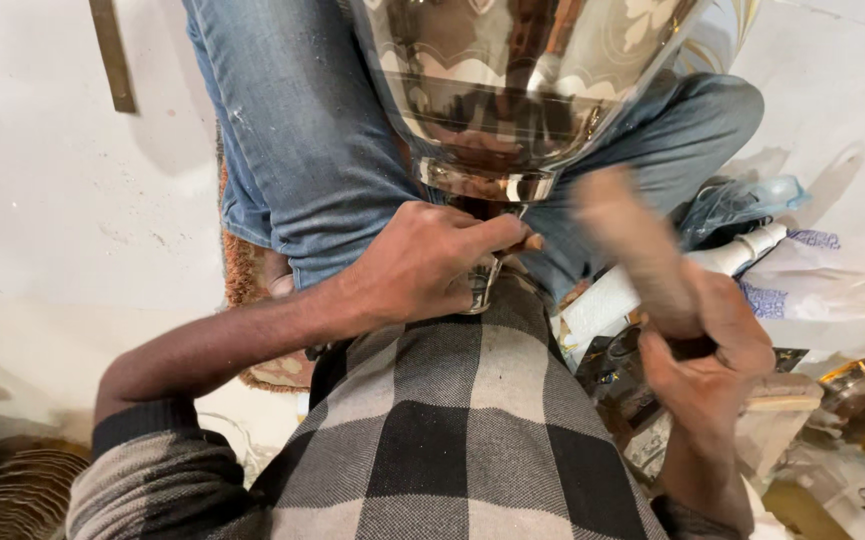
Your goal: The person sits cross-legged on the floor and repeatedly hammers a small metal piece attached to the base of a large silver trophy. They hold the trophy steady with one hand and strike the metal piece with a wooden mallet in the other.
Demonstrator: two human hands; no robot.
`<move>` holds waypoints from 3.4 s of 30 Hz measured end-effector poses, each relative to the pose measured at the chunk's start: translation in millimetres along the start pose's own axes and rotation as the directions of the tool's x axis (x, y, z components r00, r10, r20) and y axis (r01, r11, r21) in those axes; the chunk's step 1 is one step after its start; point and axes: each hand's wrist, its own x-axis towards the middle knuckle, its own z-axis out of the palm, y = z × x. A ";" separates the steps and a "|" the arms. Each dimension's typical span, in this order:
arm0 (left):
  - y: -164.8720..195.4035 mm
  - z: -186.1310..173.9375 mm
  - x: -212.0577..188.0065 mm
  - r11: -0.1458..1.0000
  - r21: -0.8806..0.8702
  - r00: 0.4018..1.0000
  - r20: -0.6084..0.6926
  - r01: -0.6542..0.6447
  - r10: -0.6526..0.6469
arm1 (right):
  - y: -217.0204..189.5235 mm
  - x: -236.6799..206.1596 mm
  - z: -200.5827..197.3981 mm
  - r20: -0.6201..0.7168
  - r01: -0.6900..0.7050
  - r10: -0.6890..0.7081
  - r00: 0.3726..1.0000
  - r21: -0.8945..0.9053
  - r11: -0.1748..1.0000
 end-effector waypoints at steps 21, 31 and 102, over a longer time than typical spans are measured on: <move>-13.8 -0.5 28.7 0.890 0.083 0.867 0.282 -0.449 0.411 | 92.5 -96.2 25.5 -0.020 0.382 -0.466 0.885 -0.541 0.749; 3.4 -13.3 45.9 0.830 0.105 0.758 0.483 -0.548 0.439 | 139.8 -99.0 34.1 -0.107 0.541 -0.631 0.768 -0.419 0.729; 24.4 88.5 -17.9 0.967 0.077 0.652 -0.751 0.241 -0.102 | -72.4 108.3 -14.8 0.723 0.825 -0.446 0.527 -0.312 0.470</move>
